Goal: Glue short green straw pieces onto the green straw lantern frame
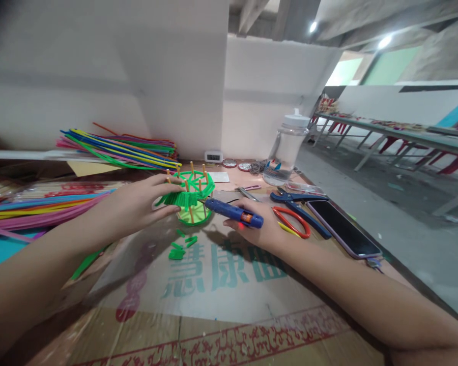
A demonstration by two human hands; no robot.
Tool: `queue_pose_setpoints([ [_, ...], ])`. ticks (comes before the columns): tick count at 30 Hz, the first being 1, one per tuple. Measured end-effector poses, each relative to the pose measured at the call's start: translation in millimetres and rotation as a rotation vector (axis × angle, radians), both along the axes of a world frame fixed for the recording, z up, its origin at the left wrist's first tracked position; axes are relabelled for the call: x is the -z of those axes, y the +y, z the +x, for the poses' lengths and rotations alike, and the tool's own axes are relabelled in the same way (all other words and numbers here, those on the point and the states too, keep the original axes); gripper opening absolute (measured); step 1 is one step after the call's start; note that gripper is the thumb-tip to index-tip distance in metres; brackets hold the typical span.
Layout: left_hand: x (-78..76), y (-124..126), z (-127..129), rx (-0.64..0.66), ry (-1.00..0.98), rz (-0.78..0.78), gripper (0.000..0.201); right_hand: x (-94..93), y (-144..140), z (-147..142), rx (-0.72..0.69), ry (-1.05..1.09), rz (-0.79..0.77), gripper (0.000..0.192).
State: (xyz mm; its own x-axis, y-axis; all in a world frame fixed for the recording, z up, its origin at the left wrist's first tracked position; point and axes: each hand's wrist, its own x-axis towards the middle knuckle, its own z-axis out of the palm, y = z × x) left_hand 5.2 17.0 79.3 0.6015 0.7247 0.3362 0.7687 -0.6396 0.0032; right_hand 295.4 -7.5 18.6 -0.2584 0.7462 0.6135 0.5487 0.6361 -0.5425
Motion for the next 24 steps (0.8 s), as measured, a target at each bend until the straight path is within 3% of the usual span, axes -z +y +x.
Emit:
queue_pose_setpoints([
  [10,0.5,1.0,-1.0,0.009,0.0,-0.002,0.038,2.8,0.3,3.6,-0.014,-0.009,-0.071,0.022],
  [17,0.2,1.2,-2.4,0.013,-0.008,-0.013,0.038,-15.6,-1.0,8.1,0.014,0.247,0.02,0.027],
  [20,-0.6,0.7,-2.7,0.03,-0.033,-0.016,0.035,-35.4,14.3,3.6,0.025,0.279,-0.089,0.028],
  [24,-3.1,0.3,-2.4,0.029,-0.061,-0.044,0.032,-55.3,64.5,7.6,0.104,0.092,-0.253,0.022],
])
